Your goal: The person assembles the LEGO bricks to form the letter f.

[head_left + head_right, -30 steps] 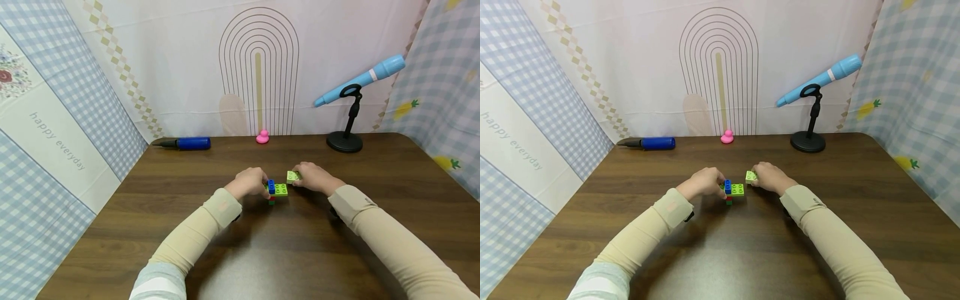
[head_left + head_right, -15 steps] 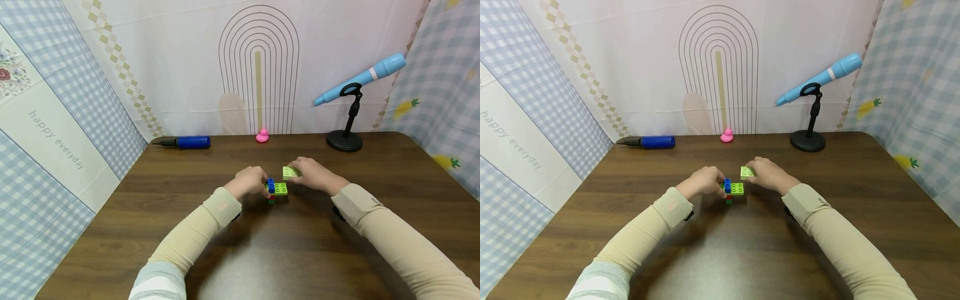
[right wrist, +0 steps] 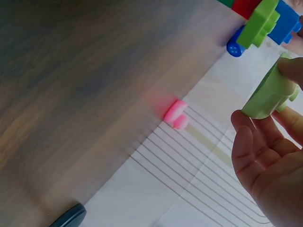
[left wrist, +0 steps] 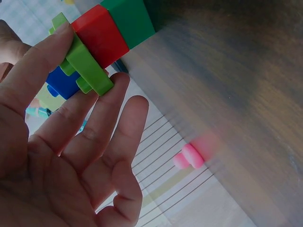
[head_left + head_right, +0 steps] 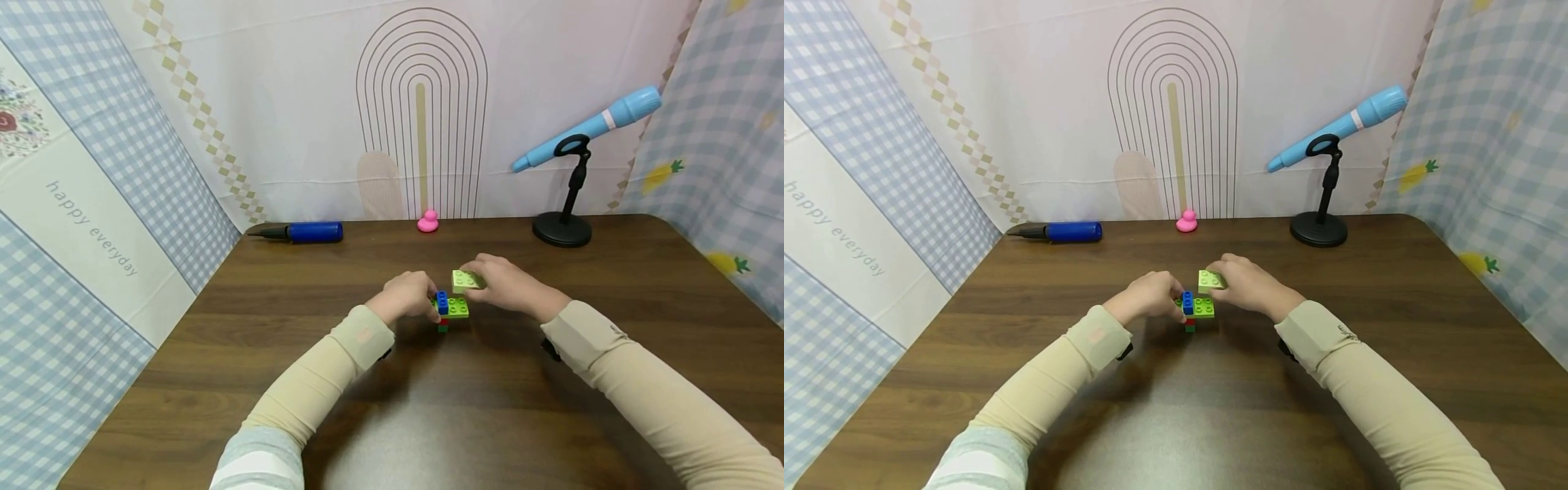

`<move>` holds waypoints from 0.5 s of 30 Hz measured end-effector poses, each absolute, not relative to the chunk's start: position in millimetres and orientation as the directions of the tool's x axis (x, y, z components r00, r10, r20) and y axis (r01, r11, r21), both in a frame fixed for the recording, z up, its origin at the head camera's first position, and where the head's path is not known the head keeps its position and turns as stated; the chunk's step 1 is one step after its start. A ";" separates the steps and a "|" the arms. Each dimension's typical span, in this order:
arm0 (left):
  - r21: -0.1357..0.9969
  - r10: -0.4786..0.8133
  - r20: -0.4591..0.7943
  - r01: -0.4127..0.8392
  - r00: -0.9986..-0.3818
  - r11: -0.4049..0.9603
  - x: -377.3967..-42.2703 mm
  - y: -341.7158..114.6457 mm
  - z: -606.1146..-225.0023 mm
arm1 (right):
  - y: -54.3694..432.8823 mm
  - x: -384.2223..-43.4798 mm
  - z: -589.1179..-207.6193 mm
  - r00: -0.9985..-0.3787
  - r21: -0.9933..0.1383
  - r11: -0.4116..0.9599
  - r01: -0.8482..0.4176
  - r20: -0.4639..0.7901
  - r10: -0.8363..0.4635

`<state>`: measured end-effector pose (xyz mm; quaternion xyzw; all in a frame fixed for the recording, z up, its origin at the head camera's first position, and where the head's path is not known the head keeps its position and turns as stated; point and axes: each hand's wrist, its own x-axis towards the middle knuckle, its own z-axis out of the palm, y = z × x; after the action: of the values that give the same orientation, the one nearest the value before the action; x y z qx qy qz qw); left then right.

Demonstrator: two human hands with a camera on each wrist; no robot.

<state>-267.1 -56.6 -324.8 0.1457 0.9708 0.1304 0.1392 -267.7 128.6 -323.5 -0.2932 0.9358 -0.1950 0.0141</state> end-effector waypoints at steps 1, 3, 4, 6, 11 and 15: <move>0.291 0.320 -0.233 0.248 -0.918 0.924 -267.2 -56.7 -324.8 | 127.8 -266.8 -322.7 -0.825 -0.377 0.748 -0.547 0.089 -0.558; 0.292 0.323 -0.234 0.251 -0.917 0.923 -267.3 -56.7 -324.8 | 126.0 -264.6 -321.3 -0.818 -0.382 0.739 -0.555 0.088 -0.568; 0.292 0.325 -0.235 0.252 -0.916 0.922 -267.3 -56.9 -324.8 | 124.9 -263.5 -320.8 -0.816 -0.384 0.737 -0.556 0.087 -0.571; 0.295 0.328 -0.237 0.254 -0.914 0.921 -267.4 -57.1 -324.6 | 122.9 -261.6 -319.8 -0.814 -0.385 0.734 -0.559 0.084 -0.575; 0.310 0.332 -0.241 0.252 -0.912 0.917 -267.9 -57.3 -324.7 | 118.1 -258.5 -317.8 -0.804 -0.385 0.724 -0.572 0.088 -0.589; 0.310 0.335 -0.237 0.256 -0.912 0.916 -267.8 -57.3 -324.4 | 114.8 -256.9 -316.9 -0.787 -0.382 0.710 -0.591 0.080 -0.612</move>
<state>-267.8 -57.3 -324.4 0.1525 0.9681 0.1372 0.1441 -256.9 114.8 -316.9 -0.3254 0.9243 -0.1977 0.0261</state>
